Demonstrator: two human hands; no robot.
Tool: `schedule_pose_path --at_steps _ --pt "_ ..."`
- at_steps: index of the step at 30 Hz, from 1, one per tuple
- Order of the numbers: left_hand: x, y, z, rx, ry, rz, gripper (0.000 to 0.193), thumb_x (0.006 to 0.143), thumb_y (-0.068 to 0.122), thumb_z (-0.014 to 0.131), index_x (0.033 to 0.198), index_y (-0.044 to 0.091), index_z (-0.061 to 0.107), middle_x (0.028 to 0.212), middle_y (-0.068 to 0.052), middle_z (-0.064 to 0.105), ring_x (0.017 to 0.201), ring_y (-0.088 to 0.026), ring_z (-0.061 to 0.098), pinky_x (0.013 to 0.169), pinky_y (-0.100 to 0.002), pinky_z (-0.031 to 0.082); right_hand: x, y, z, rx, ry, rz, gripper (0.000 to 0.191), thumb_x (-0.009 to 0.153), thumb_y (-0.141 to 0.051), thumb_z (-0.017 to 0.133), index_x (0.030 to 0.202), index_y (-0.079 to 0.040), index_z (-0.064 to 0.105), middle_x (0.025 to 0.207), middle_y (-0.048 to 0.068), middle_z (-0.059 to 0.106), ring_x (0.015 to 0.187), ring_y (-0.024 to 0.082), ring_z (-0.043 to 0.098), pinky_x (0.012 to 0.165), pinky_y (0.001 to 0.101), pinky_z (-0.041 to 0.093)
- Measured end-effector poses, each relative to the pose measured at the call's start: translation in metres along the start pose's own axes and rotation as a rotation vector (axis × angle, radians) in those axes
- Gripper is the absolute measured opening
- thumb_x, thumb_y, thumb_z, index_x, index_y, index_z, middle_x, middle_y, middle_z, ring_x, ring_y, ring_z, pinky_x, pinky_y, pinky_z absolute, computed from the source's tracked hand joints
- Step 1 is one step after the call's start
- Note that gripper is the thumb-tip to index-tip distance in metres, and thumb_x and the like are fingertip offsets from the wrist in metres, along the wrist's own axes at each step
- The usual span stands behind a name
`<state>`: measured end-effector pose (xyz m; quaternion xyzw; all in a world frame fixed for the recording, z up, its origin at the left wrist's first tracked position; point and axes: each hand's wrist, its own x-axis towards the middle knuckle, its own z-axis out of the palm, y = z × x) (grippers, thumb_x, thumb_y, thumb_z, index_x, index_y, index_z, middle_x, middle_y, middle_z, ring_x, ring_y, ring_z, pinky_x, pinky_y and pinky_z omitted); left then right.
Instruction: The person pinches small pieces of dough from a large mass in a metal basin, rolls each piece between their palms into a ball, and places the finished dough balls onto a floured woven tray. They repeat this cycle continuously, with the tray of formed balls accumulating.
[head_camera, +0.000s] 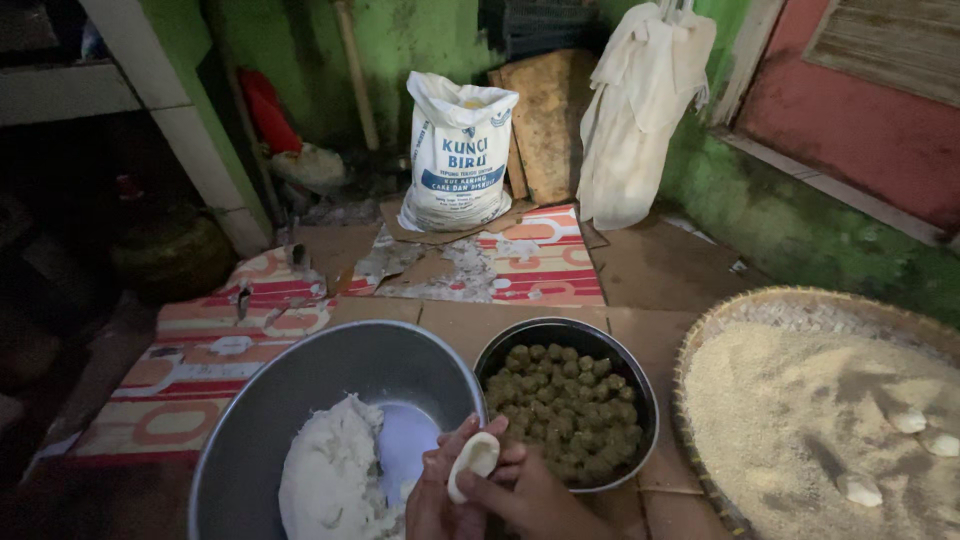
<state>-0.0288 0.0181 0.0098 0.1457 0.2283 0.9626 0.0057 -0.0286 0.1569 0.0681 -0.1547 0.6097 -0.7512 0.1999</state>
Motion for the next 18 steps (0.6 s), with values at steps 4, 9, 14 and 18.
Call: schedule_pose_path --at_steps 4,9,14,18 --pt "0.007 -0.002 -0.009 0.329 0.347 0.093 0.045 0.097 0.012 0.059 0.136 -0.010 0.057 0.138 -0.031 0.065 0.111 -0.032 0.071 0.083 -0.038 0.062 0.052 0.004 -0.048 -0.206 -0.014 -0.154 0.047 0.084 -0.023 0.074 0.125 0.000 0.069 0.114 0.011 0.075 0.101 0.021 0.071 0.087 0.0360 0.057" --pt "0.008 0.019 -0.034 0.273 0.342 0.040 0.054 0.096 0.024 0.056 0.140 -0.006 0.045 0.141 -0.026 0.061 0.109 -0.037 0.073 0.079 -0.038 0.065 0.118 -0.014 -0.112 -1.238 0.522 0.066 0.041 0.091 -0.046 0.066 0.115 -0.016 0.078 0.102 0.016 0.076 0.096 0.033 0.074 0.084 0.0451 0.056" --pt "0.011 0.015 -0.053 0.237 0.352 -0.001 0.063 0.093 0.027 0.055 0.146 0.000 0.037 0.140 -0.029 0.059 0.105 -0.042 0.075 0.073 -0.042 0.067 0.131 -0.022 -0.093 -1.566 0.666 -0.201 0.039 0.074 -0.046 0.082 0.094 -0.013 0.077 0.095 0.013 0.069 0.096 0.036 0.065 0.081 0.0529 0.049" --pt "0.011 0.003 -0.059 0.206 0.375 -0.001 0.062 0.097 0.021 0.058 0.150 -0.006 0.039 0.144 -0.034 0.057 0.109 -0.042 0.073 0.074 -0.040 0.066 0.121 -0.055 -0.067 -1.459 0.558 0.020 0.038 0.078 -0.042 0.082 0.102 -0.013 0.074 0.099 0.007 0.075 0.103 0.028 0.068 0.094 0.0473 0.051"
